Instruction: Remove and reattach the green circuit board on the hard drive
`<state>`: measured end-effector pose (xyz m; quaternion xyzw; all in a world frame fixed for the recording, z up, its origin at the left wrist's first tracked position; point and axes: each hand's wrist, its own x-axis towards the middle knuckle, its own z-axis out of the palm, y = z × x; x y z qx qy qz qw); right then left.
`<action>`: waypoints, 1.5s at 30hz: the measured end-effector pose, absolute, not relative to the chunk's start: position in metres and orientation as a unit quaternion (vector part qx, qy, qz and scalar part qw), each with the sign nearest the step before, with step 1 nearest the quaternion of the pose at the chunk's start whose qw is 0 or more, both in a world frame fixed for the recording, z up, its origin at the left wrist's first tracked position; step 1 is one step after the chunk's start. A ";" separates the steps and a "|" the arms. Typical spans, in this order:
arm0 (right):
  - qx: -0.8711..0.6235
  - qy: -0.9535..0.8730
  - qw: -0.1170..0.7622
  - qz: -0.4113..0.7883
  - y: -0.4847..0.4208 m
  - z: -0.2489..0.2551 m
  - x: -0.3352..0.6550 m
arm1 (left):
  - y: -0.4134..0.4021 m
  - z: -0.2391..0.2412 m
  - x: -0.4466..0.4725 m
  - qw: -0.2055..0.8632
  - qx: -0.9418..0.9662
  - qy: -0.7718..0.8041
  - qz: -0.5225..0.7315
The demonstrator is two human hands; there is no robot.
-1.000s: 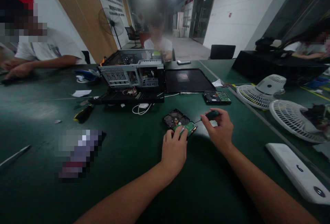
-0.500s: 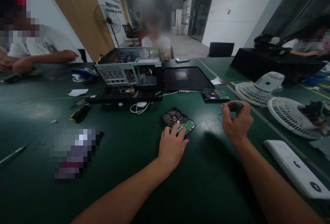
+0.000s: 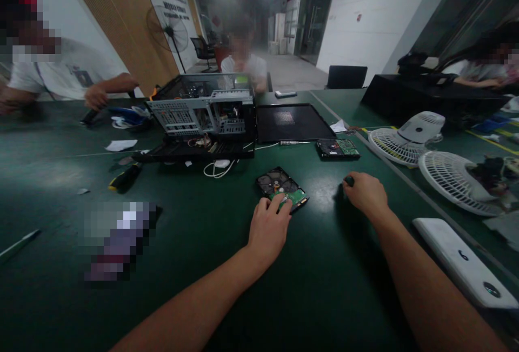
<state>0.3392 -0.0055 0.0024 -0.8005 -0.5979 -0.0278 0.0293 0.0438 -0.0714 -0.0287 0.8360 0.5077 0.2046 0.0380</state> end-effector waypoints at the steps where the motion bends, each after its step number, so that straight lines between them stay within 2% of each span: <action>1: -0.799 -0.600 0.026 -0.026 -0.005 0.001 0.339 | -0.071 -0.029 0.044 0.038 0.837 0.507 0.204; 17: -0.784 -0.617 0.045 -0.044 -0.003 -0.009 0.338 | -0.072 -0.029 0.044 0.043 0.838 0.508 0.196; 23: -0.732 -0.666 0.125 -0.074 -0.009 0.002 0.319 | -0.072 -0.026 0.043 0.047 0.847 0.491 0.199; 27: -0.699 -0.696 0.161 -0.036 -0.013 0.006 0.306 | -0.072 -0.024 0.043 0.053 0.840 0.496 0.212; 33: -0.668 -0.726 0.161 0.031 -0.016 0.004 0.293 | -0.071 -0.026 0.044 0.060 0.825 0.519 0.216; 45: -0.579 -0.782 0.215 0.084 -0.017 -0.006 0.290 | -0.070 -0.031 0.042 0.033 0.837 0.497 0.228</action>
